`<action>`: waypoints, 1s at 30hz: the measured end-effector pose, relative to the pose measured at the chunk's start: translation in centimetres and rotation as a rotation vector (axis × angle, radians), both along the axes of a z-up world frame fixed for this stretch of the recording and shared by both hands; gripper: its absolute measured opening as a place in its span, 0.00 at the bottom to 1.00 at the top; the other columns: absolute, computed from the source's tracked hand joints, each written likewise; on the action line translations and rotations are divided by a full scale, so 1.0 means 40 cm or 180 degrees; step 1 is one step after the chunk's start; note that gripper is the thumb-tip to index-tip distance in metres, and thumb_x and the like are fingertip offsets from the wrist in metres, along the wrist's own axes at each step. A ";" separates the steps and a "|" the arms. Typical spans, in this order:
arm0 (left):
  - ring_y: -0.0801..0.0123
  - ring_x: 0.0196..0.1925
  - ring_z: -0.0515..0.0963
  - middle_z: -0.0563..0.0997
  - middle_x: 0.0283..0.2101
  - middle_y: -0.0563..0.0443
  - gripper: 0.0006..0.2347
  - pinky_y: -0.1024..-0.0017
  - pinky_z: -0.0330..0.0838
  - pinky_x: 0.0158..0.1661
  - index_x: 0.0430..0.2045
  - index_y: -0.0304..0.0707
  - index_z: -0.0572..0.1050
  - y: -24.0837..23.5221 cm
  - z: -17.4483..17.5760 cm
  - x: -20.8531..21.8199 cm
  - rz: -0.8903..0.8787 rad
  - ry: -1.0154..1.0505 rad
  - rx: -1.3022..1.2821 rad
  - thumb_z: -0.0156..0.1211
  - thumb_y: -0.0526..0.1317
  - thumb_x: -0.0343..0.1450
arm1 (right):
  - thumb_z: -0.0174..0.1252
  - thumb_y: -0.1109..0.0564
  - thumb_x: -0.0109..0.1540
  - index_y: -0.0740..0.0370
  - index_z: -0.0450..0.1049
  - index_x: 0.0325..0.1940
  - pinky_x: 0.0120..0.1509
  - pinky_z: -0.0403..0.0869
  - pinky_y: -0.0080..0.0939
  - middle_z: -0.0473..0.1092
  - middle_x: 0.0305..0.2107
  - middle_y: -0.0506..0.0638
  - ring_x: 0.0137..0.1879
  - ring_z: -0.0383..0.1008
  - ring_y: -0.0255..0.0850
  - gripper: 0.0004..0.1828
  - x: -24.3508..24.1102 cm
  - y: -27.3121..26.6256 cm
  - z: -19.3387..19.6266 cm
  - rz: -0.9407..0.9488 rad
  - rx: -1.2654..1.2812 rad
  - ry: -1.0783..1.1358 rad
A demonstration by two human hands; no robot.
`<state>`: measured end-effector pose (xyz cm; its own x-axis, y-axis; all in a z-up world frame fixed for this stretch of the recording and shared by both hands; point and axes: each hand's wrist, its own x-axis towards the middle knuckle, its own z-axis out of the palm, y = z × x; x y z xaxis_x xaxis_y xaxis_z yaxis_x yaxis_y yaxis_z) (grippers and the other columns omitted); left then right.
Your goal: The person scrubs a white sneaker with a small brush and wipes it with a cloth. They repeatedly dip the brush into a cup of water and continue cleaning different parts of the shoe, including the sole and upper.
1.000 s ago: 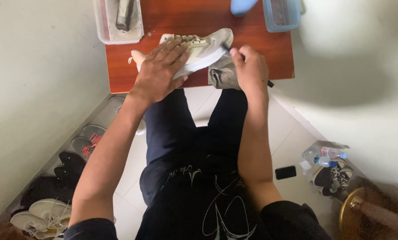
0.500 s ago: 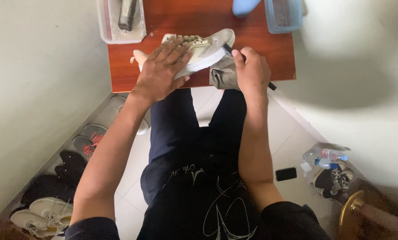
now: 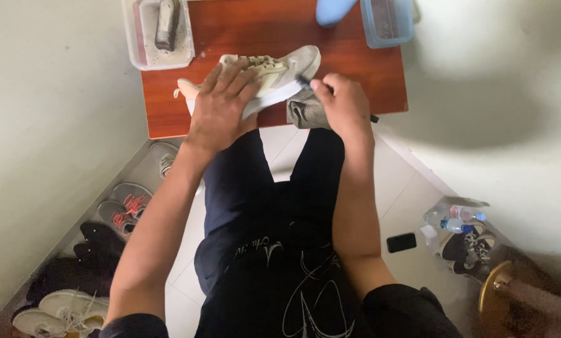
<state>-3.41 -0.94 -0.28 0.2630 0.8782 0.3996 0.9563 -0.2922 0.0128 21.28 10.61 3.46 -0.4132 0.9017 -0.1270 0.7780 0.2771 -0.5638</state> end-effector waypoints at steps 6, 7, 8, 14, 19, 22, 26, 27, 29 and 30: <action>0.61 0.74 0.67 0.76 0.66 0.53 0.28 0.46 0.43 0.73 0.48 0.40 0.75 0.037 -0.019 0.048 0.0395 0.0326 -0.0060 0.68 0.54 0.57 | 0.49 0.42 0.71 0.58 0.66 0.29 0.36 0.60 0.52 0.68 0.22 0.52 0.30 0.65 0.48 0.22 -0.001 0.121 -0.125 -0.0537 0.0933 0.0601; 0.61 0.74 0.67 0.76 0.66 0.53 0.28 0.46 0.43 0.73 0.48 0.40 0.75 0.045 -0.013 0.053 0.0394 0.0333 -0.0056 0.68 0.54 0.57 | 0.49 0.42 0.71 0.58 0.66 0.29 0.36 0.60 0.52 0.68 0.22 0.52 0.30 0.65 0.48 0.22 -0.004 0.141 -0.125 -0.0540 0.0935 0.0609; 0.63 0.74 0.67 0.75 0.67 0.55 0.27 0.46 0.42 0.72 0.48 0.41 0.75 0.049 -0.009 0.058 0.0451 0.0306 -0.0117 0.67 0.52 0.56 | 0.49 0.45 0.72 0.58 0.60 0.27 0.35 0.56 0.51 0.63 0.20 0.51 0.29 0.61 0.45 0.23 -0.008 0.158 -0.127 -0.0432 0.0796 0.0680; 0.66 0.73 0.68 0.72 0.69 0.55 0.31 0.45 0.34 0.73 0.56 0.43 0.73 0.095 -0.006 0.059 0.0619 0.0333 -0.0350 0.63 0.57 0.59 | 0.49 0.45 0.73 0.56 0.56 0.26 0.34 0.53 0.50 0.60 0.20 0.49 0.28 0.59 0.42 0.25 -0.010 0.228 -0.162 -0.0177 0.0580 0.0492; 0.65 0.55 0.81 0.82 0.56 0.54 0.39 0.51 0.59 0.65 0.54 0.42 0.72 0.168 -0.010 0.094 0.0873 0.0158 0.0187 0.75 0.67 0.56 | 0.46 0.36 0.71 0.56 0.62 0.26 0.39 0.63 0.38 0.68 0.21 0.45 0.46 0.84 0.41 0.27 -0.010 0.219 -0.146 -0.0210 0.0022 0.1091; 0.63 0.31 0.75 0.76 0.29 0.58 0.22 0.67 0.68 0.34 0.33 0.47 0.74 0.211 -0.011 0.105 0.1030 0.0188 0.0725 0.78 0.53 0.53 | 0.47 0.41 0.70 0.57 0.69 0.31 0.41 0.65 0.37 0.72 0.27 0.46 0.44 0.79 0.36 0.21 -0.003 0.198 -0.113 -0.0512 -0.0408 0.1215; 0.54 0.38 0.77 0.78 0.40 0.49 0.22 0.59 0.71 0.39 0.41 0.43 0.72 0.219 0.052 0.104 0.0892 -0.0500 0.0324 0.77 0.47 0.59 | 0.48 0.39 0.71 0.54 0.62 0.29 0.35 0.58 0.33 0.59 0.20 0.41 0.28 0.59 0.30 0.23 0.024 0.184 -0.067 -0.0546 -0.0424 0.1898; 0.48 0.43 0.77 0.78 0.46 0.42 0.22 0.55 0.71 0.44 0.47 0.40 0.71 0.215 0.078 0.102 0.0858 -0.0903 0.0164 0.75 0.44 0.64 | 0.47 0.38 0.71 0.55 0.66 0.32 0.31 0.56 0.32 0.59 0.20 0.40 0.26 0.56 0.29 0.23 0.027 0.173 -0.047 -0.0630 -0.0495 0.2063; 0.47 0.46 0.74 0.76 0.47 0.39 0.24 0.55 0.70 0.45 0.51 0.37 0.68 0.187 0.160 0.102 0.0686 -0.1427 0.0183 0.74 0.40 0.64 | 0.47 0.37 0.70 0.56 0.69 0.36 0.32 0.54 0.31 0.55 0.20 0.39 0.26 0.53 0.28 0.22 0.029 0.145 0.021 -0.0707 -0.0543 0.2261; 0.46 0.50 0.71 0.74 0.49 0.37 0.27 0.55 0.68 0.46 0.56 0.35 0.66 0.179 0.204 0.099 0.0496 -0.1947 0.0254 0.72 0.35 0.64 | 0.47 0.37 0.70 0.57 0.71 0.40 0.33 0.52 0.29 0.52 0.20 0.39 0.27 0.50 0.28 0.22 0.026 0.137 0.059 -0.0769 -0.0543 0.2472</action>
<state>0.53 6.23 7.88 -0.1620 0.8491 0.5029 0.8143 -0.1728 0.5541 22.32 16.11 5.81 -0.2370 0.9711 -0.0285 0.1774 0.0144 -0.9840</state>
